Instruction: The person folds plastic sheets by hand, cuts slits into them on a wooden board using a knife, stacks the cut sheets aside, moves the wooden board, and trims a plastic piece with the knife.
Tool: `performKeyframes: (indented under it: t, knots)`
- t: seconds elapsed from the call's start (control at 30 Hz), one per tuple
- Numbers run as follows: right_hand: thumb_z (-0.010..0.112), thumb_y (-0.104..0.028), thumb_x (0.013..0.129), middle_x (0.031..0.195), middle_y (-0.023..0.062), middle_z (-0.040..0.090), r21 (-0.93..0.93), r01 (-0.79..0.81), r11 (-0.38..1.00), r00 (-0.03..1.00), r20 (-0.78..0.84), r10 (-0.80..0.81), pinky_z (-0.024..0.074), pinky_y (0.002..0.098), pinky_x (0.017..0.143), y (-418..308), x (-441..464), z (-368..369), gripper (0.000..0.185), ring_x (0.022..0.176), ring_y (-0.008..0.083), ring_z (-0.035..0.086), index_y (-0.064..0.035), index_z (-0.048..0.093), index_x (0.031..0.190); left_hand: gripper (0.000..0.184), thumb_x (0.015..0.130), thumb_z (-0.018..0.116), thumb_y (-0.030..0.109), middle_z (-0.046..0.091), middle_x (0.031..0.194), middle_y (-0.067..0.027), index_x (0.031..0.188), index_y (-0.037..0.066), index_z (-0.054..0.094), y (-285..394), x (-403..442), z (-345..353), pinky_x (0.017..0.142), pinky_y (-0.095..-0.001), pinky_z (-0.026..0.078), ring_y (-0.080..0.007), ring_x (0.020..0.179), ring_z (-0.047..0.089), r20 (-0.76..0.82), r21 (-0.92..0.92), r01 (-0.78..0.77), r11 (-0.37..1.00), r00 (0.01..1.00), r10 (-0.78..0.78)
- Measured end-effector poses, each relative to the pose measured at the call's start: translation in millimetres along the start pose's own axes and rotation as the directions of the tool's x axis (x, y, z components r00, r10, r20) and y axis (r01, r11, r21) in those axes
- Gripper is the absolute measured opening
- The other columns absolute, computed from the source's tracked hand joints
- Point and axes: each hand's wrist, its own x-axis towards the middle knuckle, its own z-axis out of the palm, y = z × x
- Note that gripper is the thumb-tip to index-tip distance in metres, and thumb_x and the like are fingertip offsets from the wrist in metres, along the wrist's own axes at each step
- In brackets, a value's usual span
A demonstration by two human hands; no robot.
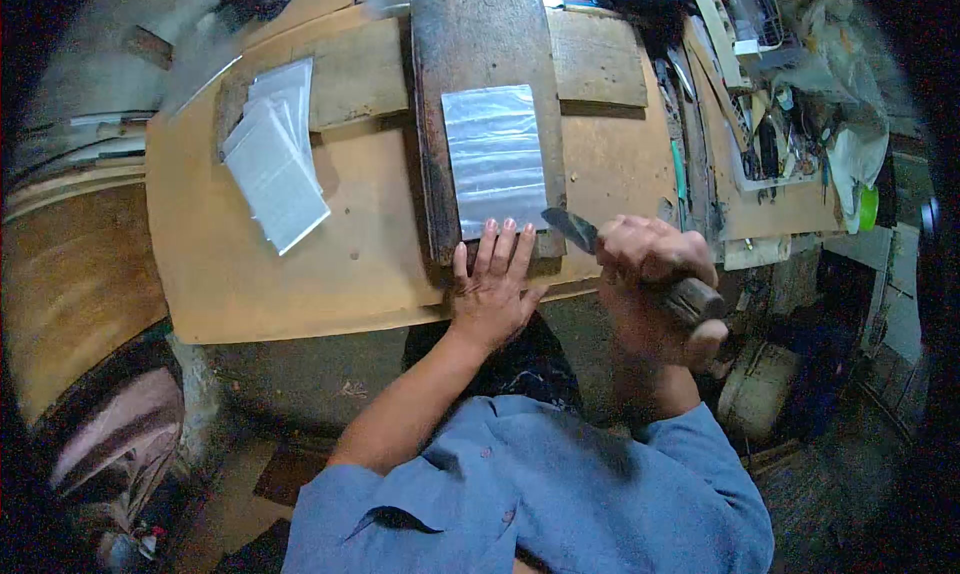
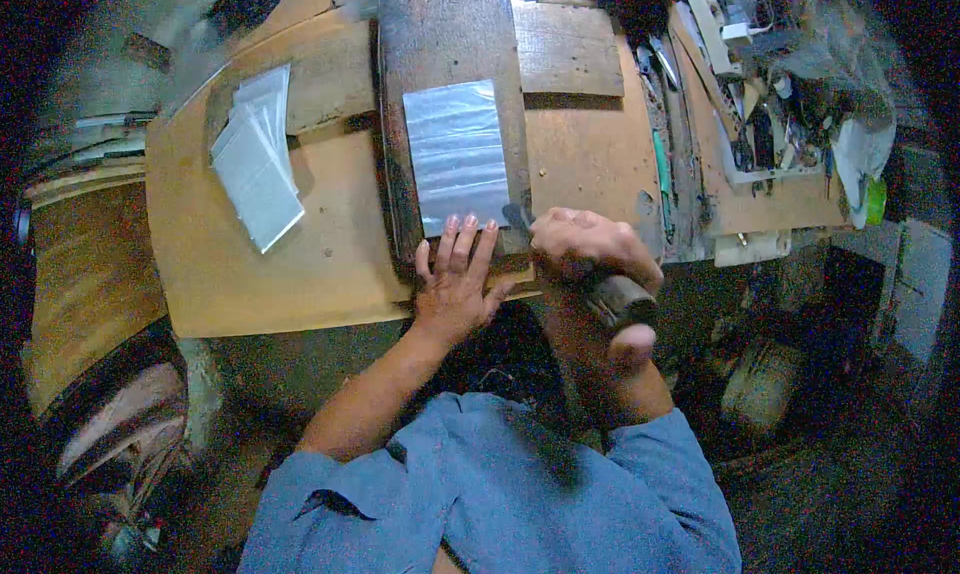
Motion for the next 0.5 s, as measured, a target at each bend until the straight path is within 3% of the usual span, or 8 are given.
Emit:
performKeyframes:
  t: [0.03, 0.1, 0.17, 0.23, 0.3, 0.37, 0.43, 0.5]
  knots:
    - [0.059, -0.069, 0.072, 0.069, 0.0051, 0.040, 0.001, -0.002, 1.000, 1.000, 0.001, 0.002, 0.0333, 0.0353, 0.062, 2.3, 1.1, 0.2, 0.067, 0.064, 0.0198, 0.039, -0.0034, 0.048, 0.085, 0.072, 0.078, 0.059, 0.050, 0.032, 0.143, -0.0082, 0.138, 0.017, 0.038, -0.9, -1.2, 0.9, 0.107, -0.0493, 0.008, -0.0255, 0.135, 0.021, 0.001, 0.018, -0.006, 1.000, 1.000, 0.005]
    - [0.055, -0.075, 0.070, 0.079, 0.0094, 0.052, -0.056, -0.034, 0.998, 0.996, -0.087, 0.029, 0.0411, 0.0352, 0.067, 12.7, 5.0, -0.8, 0.075, 0.069, 0.0203, 0.048, -0.0009, 0.051, 0.085, 0.073, 0.078, 0.058, 0.051, 0.032, 0.142, -0.0082, 0.139, 0.017, 0.037, -2.5, -3.3, 1.6, 0.107, -0.0497, 0.008, -0.0255, 0.136, 0.020, 0.005, 0.038, -0.011, 0.999, 1.000, 0.011]
    - [0.055, -0.074, 0.071, 0.078, 0.0086, 0.051, 0.193, 0.040, 0.980, 0.999, -0.025, -0.035, 0.0403, 0.0345, 0.067, 23.5, 15.8, -7.4, 0.075, 0.072, 0.0196, 0.047, -0.0010, 0.050, 0.086, 0.075, 0.078, 0.057, 0.053, 0.031, 0.143, -0.0079, 0.140, 0.017, 0.035, -3.3, -2.4, 2.4, 0.107, -0.0498, 0.008, -0.0258, 0.136, 0.021, 0.021, 0.031, -0.016, 0.999, 1.000, 0.016]
    - [0.060, -0.065, 0.073, 0.074, 0.0046, 0.042, 0.066, 0.042, 0.997, 0.996, 0.072, -0.047, 0.0339, 0.0353, 0.066, 12.9, 29.4, -3.4, 0.066, 0.069, 0.0200, 0.041, -0.0021, 0.050, 0.090, 0.075, 0.078, 0.057, 0.053, 0.030, 0.144, -0.0078, 0.140, 0.017, 0.034, -2.7, -3.8, 3.6, 0.107, -0.0495, 0.007, -0.0259, 0.136, 0.021, 0.012, 0.049, -0.022, 0.999, 1.000, 0.022]
    - [0.058, -0.066, 0.074, 0.072, 0.0040, 0.039, 0.127, 0.080, 0.989, 0.993, 0.080, -0.091, 0.0329, 0.0347, 0.065, 22.8, 37.0, -3.5, 0.066, 0.068, 0.0195, 0.039, -0.0022, 0.049, 0.088, 0.076, 0.078, 0.057, 0.054, 0.030, 0.144, -0.0076, 0.140, 0.017, 0.034, -3.5, -2.7, 3.9, 0.107, -0.0492, 0.007, -0.0260, 0.136, 0.021, 0.002, 0.067, -0.019, 0.998, 1.000, 0.019]
    - [0.056, -0.067, 0.075, 0.070, 0.0039, 0.037, 0.147, 0.027, 0.989, 1.000, -0.003, -0.027, 0.0315, 0.0340, 0.063, 35.6, 46.7, -4.8, 0.066, 0.066, 0.0190, 0.037, -0.0028, 0.047, 0.086, 0.077, 0.077, 0.059, 0.053, 0.029, 0.145, -0.0072, 0.141, 0.017, 0.033, -2.8, -2.8, 3.2, 0.108, -0.0489, 0.007, -0.0261, 0.136, 0.021, 0.026, 0.028, -0.006, 1.000, 1.000, 0.005]
    - [0.056, -0.066, 0.074, 0.072, 0.0037, 0.037, 0.180, -0.010, 0.984, 0.997, 0.080, -0.004, 0.0305, 0.0332, 0.063, 36.1, 56.6, -10.2, 0.066, 0.067, 0.0191, 0.037, -0.0027, 0.047, 0.087, 0.078, 0.077, 0.060, 0.052, 0.029, 0.145, -0.0073, 0.141, 0.018, 0.033, -2.6, -3.0, 4.1, 0.108, -0.0491, 0.006, -0.0262, 0.137, 0.020, 0.019, 0.011, 0.001, 1.000, 1.000, -0.001]
    - [0.060, -0.067, 0.072, 0.077, 0.0049, 0.043, 0.305, 0.064, 0.950, 0.978, 0.170, -0.121, 0.0357, 0.0311, 0.066, 42.3, 63.7, -10.7, 0.070, 0.074, 0.0193, 0.043, -0.0019, 0.051, 0.096, 0.078, 0.076, 0.061, 0.051, 0.029, 0.145, -0.0075, 0.141, 0.018, 0.033, -4.2, -2.4, 4.7, 0.108, -0.0493, 0.006, -0.0262, 0.137, 0.020, 0.012, -0.005, 0.004, 1.000, 1.000, -0.004]
